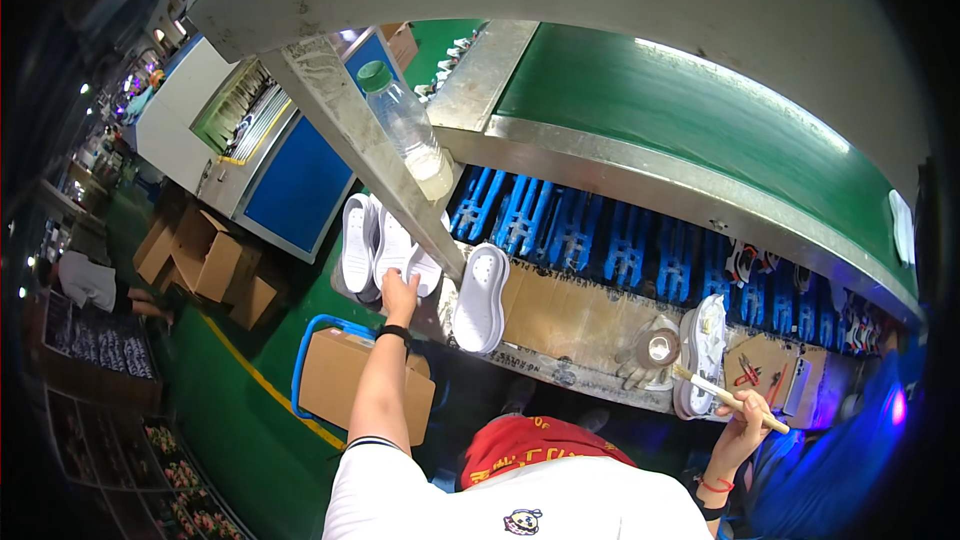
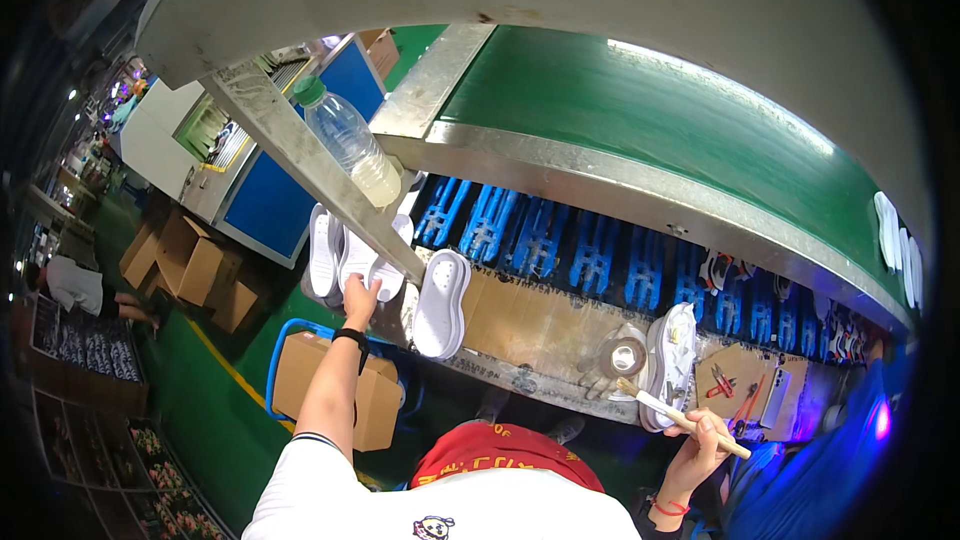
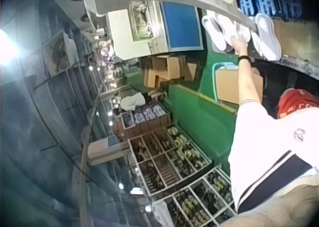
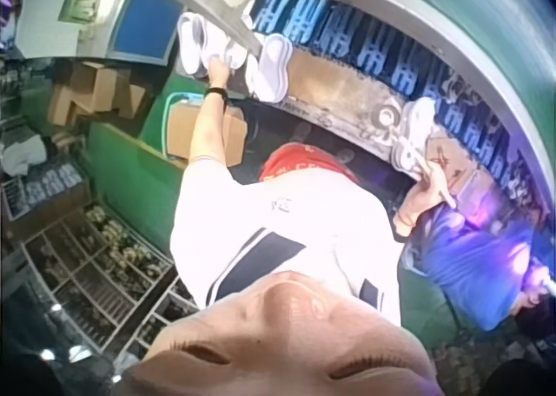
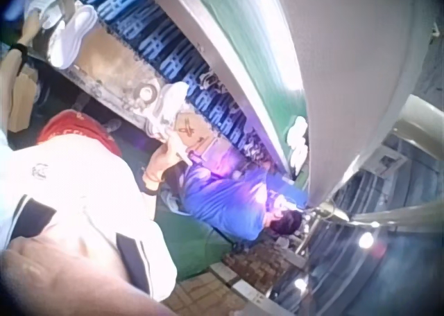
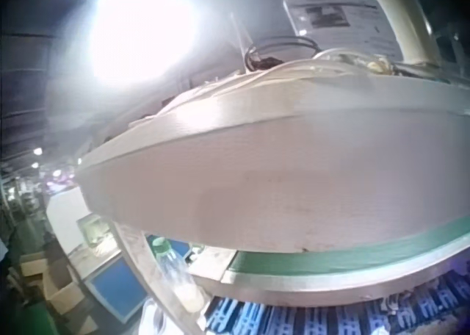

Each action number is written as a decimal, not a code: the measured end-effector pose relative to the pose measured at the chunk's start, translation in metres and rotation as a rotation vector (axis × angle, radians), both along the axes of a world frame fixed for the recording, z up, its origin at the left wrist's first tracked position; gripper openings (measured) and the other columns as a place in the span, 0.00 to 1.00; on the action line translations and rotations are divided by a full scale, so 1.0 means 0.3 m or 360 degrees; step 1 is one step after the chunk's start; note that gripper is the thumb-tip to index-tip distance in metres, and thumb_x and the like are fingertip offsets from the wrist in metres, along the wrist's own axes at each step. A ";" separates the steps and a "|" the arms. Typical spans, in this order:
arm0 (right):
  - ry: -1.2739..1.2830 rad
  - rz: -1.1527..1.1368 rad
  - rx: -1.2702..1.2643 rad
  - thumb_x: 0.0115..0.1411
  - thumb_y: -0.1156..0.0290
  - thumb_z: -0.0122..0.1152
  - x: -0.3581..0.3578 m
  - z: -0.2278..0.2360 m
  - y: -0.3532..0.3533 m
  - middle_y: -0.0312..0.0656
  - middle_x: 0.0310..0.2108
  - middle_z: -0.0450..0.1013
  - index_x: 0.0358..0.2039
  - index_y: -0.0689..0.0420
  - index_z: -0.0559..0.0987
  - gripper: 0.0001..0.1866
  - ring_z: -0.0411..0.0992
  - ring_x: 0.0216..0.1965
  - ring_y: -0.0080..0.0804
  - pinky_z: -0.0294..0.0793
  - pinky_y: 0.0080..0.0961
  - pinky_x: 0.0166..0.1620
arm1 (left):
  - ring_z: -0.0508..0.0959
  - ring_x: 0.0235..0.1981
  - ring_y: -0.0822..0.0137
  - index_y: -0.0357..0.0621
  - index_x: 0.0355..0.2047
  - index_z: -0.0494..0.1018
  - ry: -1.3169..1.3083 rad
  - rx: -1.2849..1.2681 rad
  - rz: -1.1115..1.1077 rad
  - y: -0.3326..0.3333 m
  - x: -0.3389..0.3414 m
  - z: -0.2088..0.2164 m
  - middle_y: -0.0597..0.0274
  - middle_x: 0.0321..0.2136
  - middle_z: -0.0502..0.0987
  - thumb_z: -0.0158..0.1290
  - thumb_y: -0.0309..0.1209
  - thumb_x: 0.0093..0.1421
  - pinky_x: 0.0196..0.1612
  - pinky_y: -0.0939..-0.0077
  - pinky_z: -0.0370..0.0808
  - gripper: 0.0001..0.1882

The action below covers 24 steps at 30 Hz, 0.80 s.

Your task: Applying adhesive to the bottom of white shoe soles using a brush in a manufacturing line.

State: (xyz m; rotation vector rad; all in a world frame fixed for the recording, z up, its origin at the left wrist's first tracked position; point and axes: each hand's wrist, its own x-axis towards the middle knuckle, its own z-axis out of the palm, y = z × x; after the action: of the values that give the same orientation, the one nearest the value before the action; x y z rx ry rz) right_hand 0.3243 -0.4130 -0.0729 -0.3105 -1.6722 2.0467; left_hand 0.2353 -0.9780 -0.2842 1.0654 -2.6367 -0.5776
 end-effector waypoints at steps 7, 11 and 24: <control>-0.0075 0.0081 0.0020 0.56 0.71 0.53 -0.021 -0.008 -0.072 0.45 0.23 0.72 0.27 0.68 0.75 0.11 0.71 0.17 0.31 0.71 0.21 0.25 | 0.76 0.30 0.44 0.37 0.32 0.77 0.0010 0.0269 0.0043 -0.049 -0.046 0.056 0.50 0.22 0.77 0.61 0.42 0.48 0.37 0.57 0.73 0.19; -0.0120 0.0154 -0.0002 0.55 0.72 0.54 -0.036 -0.011 -0.107 0.47 0.23 0.72 0.26 0.69 0.75 0.11 0.72 0.16 0.33 0.74 0.23 0.24 | 0.72 0.16 0.68 0.35 0.33 0.77 0.0655 0.0749 0.0235 -0.074 0.001 0.035 0.60 0.14 0.72 0.62 0.40 0.50 0.18 0.71 0.71 0.19; -0.0175 0.0207 0.0016 0.54 0.73 0.53 -0.068 0.009 -0.196 0.47 0.19 0.72 0.24 0.70 0.76 0.11 0.72 0.15 0.35 0.72 0.23 0.22 | 0.59 0.51 0.44 0.40 0.41 0.68 0.0217 0.0347 0.1159 -0.024 -0.090 -0.083 0.46 0.46 0.62 0.62 0.49 0.47 0.48 0.49 0.62 0.30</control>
State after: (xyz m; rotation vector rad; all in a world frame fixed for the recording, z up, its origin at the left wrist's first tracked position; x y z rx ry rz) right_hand 0.3038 -0.4717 -0.0701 -0.3235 -1.8108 2.1493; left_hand 0.2082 -0.9853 -0.3092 1.8359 -1.8913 -0.7279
